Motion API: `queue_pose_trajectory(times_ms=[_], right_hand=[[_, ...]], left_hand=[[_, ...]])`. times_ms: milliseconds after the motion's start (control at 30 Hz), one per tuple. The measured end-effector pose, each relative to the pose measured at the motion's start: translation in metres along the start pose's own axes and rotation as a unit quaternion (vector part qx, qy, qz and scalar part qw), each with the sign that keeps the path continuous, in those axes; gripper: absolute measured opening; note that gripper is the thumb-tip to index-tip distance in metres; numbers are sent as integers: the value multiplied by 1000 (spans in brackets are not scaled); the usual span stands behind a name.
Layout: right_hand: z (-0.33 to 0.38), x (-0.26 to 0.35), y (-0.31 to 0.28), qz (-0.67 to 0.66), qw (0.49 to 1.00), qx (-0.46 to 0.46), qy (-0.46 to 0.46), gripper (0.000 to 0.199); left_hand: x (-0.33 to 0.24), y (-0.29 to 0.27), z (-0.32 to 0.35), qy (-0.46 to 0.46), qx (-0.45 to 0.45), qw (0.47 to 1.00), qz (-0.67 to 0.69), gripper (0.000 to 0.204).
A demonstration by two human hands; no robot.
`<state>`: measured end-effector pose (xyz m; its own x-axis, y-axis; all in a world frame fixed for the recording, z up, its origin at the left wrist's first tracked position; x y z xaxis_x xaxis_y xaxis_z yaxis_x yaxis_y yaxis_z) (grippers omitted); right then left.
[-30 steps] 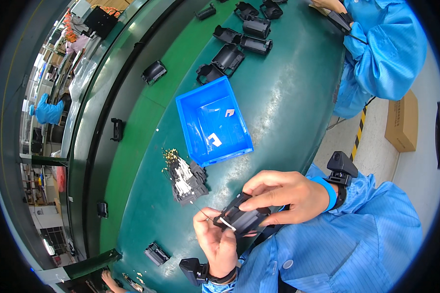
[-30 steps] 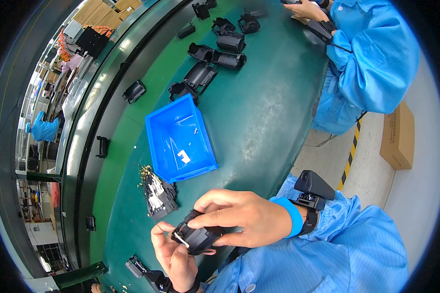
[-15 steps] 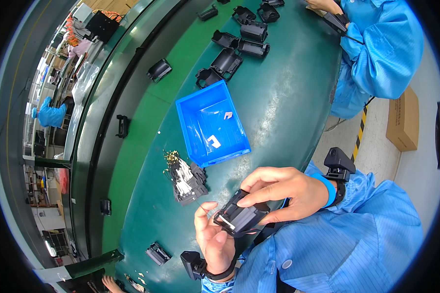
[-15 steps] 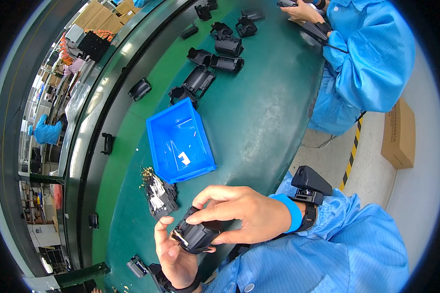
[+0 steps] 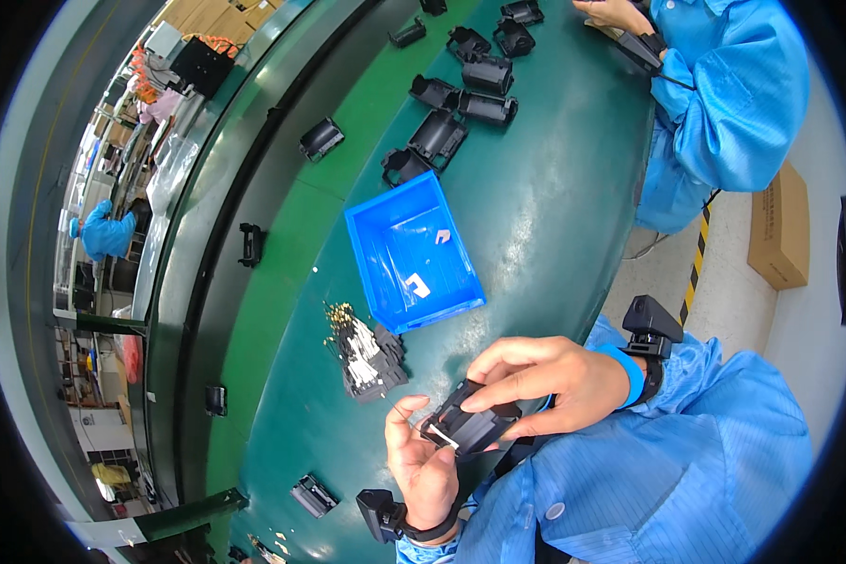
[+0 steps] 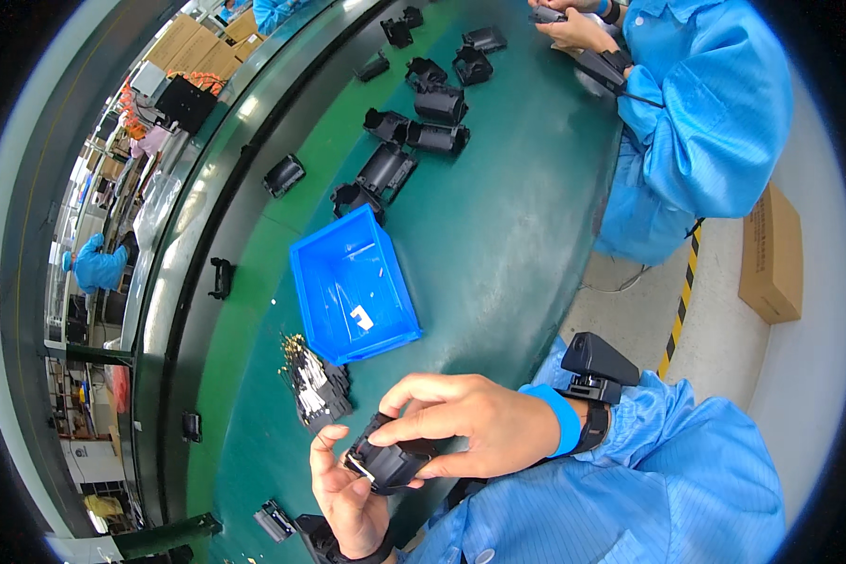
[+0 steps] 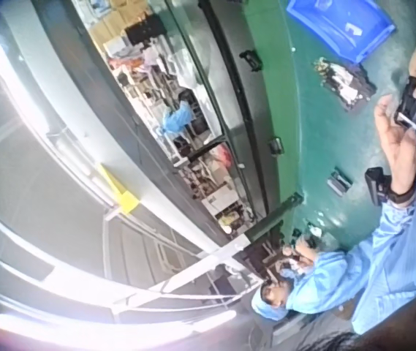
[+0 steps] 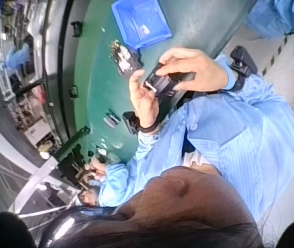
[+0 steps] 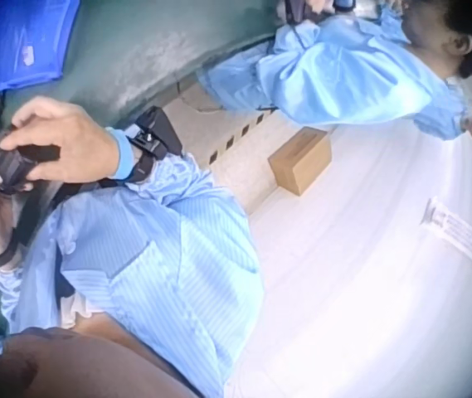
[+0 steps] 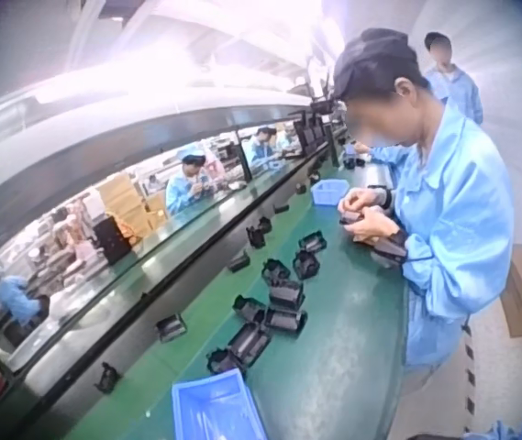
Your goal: The recorder is assembling small electronic components on a factory production line.
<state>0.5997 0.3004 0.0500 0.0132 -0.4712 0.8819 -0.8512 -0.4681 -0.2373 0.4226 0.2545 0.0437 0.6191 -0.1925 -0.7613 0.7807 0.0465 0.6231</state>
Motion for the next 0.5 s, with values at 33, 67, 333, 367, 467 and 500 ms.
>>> queue_pose_trajectory(times_ms=[33,67,333,367,467,500], right_hand=[[1,-1,2,4,1000,-8,-9,45],[2,-1,2,9,1000,-17,-18,47],[3,-4,-3,1,1000,-17,16,47],[4,-3,-4,0,1000,-9,18,48],[2,-2,-5,-4,1000,-15,17,49],[3,-2,-5,-3,1000,-15,19,49]], left_hand=[[0,1,2,-21,-13,1000,-5,55],[2,0,3,-18,-8,1000,-5,55],[3,4,5,-23,-4,1000,-2,53],[6,-1,7,-22,-12,1000,-6,54],[6,4,3,-32,-28,999,30,59],[7,2,2,-39,-18,998,39,58]])
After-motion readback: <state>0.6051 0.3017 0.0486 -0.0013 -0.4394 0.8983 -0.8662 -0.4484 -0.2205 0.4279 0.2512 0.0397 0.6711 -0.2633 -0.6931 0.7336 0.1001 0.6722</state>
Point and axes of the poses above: each hand's wrist, its own z-axis away from the middle knuckle, its own y-axis out of the palm, x = y × z, the point moved 3 cm from there along -z, towards the middle knuckle, and after that the axes turned 13 degrees about z, right-handed, at the moved point
